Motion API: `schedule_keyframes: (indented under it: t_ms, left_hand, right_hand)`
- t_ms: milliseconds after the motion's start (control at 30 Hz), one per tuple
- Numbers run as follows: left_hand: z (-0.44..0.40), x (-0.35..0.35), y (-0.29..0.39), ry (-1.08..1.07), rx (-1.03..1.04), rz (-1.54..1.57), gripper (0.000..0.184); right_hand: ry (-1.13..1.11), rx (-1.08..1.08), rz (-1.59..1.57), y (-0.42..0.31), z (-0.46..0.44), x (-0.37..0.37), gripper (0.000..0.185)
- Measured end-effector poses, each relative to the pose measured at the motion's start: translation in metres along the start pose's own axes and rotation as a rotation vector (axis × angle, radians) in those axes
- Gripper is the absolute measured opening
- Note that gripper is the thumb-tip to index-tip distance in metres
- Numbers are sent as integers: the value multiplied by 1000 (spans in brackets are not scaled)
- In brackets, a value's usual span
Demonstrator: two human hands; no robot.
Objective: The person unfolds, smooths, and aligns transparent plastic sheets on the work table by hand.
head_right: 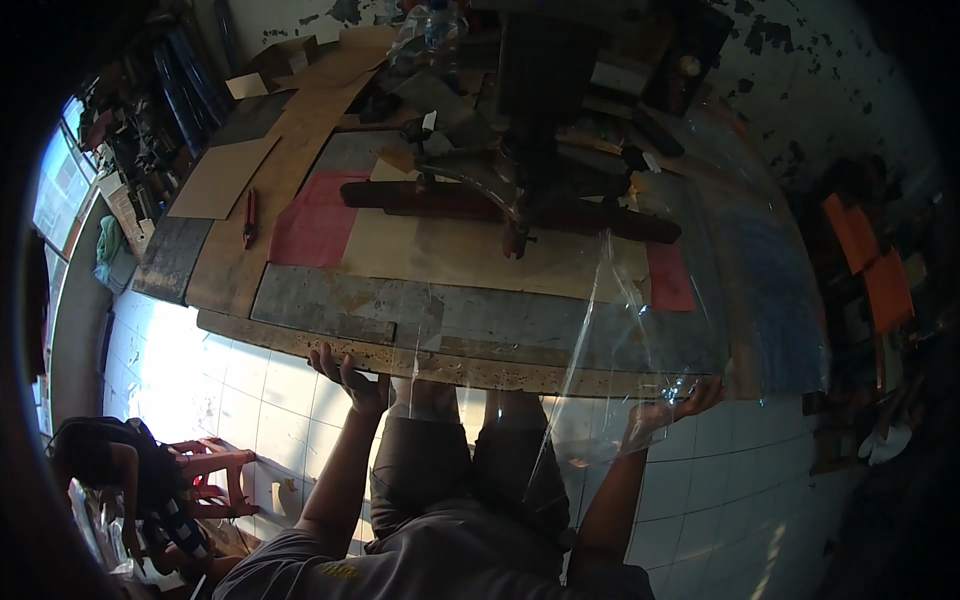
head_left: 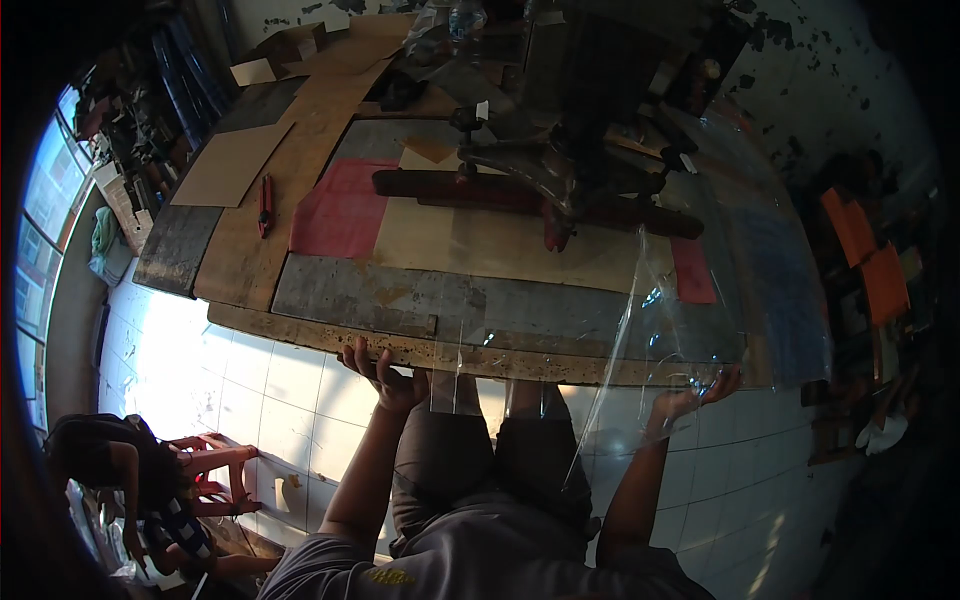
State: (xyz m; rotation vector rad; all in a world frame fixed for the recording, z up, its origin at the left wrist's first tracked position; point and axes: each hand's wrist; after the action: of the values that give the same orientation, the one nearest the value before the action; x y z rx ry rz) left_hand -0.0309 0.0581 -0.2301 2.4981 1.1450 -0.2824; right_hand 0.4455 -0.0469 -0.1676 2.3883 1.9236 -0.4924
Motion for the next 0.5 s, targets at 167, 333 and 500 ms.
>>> schedule_keyframes:
  t_ms: [167,333,500]
  left_hand:
    - [0,1,0,5,-2,-7,76]
    - [-2,0,2,6,-6,-6,76]
    - [-4,-2,3,-3,-11,13,75]
  right_hand:
    - [-3,-5,59,12,8,4,65]
    - [-40,0,83,13,9,-1,66]
    - [-26,6,91,9,7,0,65]
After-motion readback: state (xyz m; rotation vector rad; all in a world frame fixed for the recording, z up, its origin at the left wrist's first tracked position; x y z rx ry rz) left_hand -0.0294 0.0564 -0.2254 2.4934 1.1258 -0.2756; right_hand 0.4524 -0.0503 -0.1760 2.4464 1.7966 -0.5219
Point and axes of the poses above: each hand's wrist, its own z-axis away from the middle knuckle, its own x-axis out of the palm, y = z × x, and after that the axes turned 8 degrees about z, right-handed
